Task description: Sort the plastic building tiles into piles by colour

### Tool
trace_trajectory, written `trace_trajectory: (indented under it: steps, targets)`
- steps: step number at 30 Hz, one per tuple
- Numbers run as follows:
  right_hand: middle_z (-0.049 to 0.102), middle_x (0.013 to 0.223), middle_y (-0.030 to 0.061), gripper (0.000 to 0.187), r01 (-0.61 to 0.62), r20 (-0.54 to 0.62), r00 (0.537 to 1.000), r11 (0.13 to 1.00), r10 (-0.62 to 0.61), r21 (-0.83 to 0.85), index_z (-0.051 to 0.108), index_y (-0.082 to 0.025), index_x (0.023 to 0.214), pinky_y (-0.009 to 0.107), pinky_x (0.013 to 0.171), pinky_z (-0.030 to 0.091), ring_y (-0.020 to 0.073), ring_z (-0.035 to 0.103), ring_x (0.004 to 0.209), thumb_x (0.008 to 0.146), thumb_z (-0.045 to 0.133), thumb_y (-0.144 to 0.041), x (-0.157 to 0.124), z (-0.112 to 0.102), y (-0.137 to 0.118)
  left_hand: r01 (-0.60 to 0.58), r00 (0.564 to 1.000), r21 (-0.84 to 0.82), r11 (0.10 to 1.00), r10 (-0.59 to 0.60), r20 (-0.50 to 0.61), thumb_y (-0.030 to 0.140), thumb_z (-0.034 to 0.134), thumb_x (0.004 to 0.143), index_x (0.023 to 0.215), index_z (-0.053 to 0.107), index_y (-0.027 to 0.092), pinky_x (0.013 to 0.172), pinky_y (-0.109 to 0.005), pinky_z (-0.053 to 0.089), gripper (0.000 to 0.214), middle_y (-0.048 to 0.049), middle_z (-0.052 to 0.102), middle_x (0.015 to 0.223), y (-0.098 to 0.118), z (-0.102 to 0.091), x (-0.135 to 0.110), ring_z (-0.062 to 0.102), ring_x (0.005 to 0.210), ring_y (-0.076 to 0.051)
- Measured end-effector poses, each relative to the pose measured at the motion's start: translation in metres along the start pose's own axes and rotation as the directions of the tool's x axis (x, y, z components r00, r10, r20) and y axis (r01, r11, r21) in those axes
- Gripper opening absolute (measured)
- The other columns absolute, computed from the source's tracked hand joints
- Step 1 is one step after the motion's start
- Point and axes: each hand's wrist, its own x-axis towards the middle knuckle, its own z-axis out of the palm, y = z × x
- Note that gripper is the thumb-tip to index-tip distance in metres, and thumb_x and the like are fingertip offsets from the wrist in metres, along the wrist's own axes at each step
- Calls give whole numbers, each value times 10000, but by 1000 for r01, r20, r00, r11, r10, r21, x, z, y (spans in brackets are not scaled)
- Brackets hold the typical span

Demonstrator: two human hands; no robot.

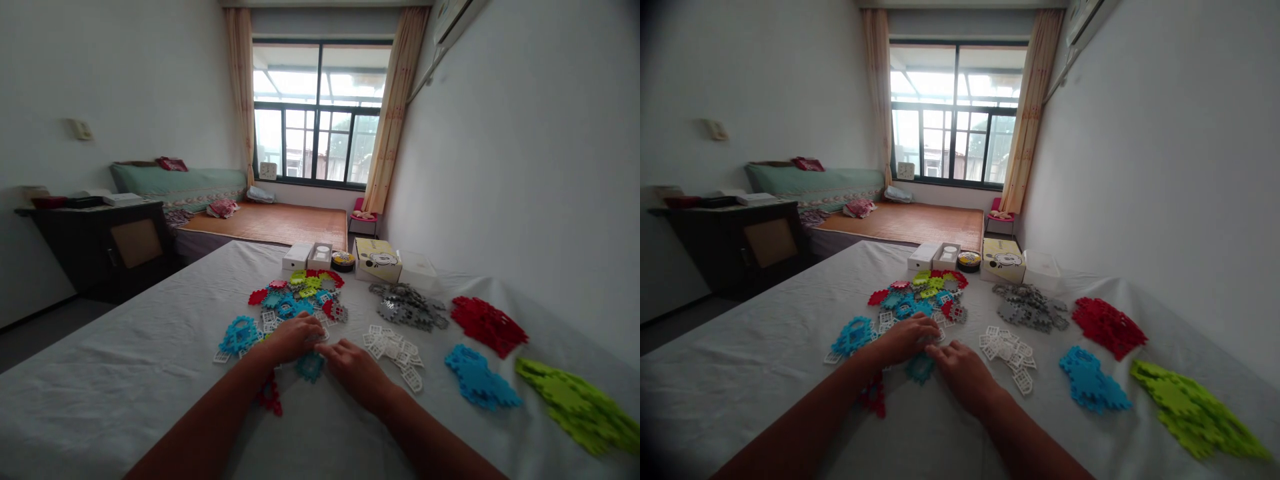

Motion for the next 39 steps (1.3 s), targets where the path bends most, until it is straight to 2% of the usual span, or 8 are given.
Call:
trace_trajectory:
  steps: [3,9,12,17,21,25,33,39]
  targets:
    - [693,945,37,262,-139,-82,987,990,140,11,595,-232,1112,288,821,434,175,607,884,943,398,-197,-7,-13,16,40,999,22,999,-40,11,369,613,836,995,657,257,839,-270,430,199,-15,648,1012,0,0,0,540,990,-191]
    - [699,865,44,230,-471,-132,874,882,467,-1,642,-219,942,275,699,441,181,634,793,927,424,-292,-27,-29,68,101,994,92,991,-104,33,393,660,782,900,668,254,738,-246,425,183,-12,651,932,3,-2,1,553,931,-190]
    - [699,967,68,236,-448,-231,870,894,436,-2,647,-205,998,317,807,445,214,607,942,923,441,-293,-28,-25,74,93,995,142,986,-97,21,379,637,788,884,672,248,703,-247,423,166,-17,661,888,6,-4,1,565,898,-194]
    - [677,982,58,196,-271,-274,910,946,312,178,626,-209,1016,344,863,456,196,601,925,912,472,-274,-16,-11,45,123,992,225,967,-121,-23,230,548,810,791,684,209,679,-252,422,138,-41,676,786,12,-7,2,591,822,-196]
    - [657,974,47,200,-191,-226,929,904,292,383,582,-217,1063,298,760,498,159,616,809,880,522,-271,-6,2,19,133,988,-54,990,-137,-72,227,536,828,899,709,208,676,-212,416,188,-16,699,798,18,-7,5,601,725,-135]
    - [653,827,5,110,-199,-200,916,825,349,529,550,-214,944,237,636,478,135,614,719,865,531,-288,-4,4,16,57,997,-400,915,-70,-17,286,525,866,949,716,173,620,-179,406,237,-12,709,795,24,-8,7,593,686,-108]
    - [634,695,9,221,-452,-167,860,872,482,188,604,-213,779,255,615,400,149,576,647,892,465,-342,-29,-27,71,74,965,-330,941,16,261,335,785,641,1099,668,266,771,-237,466,477,-29,648,1102,5,-30,-7,596,931,-186]
    - [652,859,50,203,-395,-299,869,916,395,66,636,-215,827,303,787,411,202,573,893,904,473,-310,-26,-24,66,61,931,-279,958,46,361,297,816,594,1186,611,317,831,-287,462,627,-16,610,1117,3,-33,-10,583,954,-202]
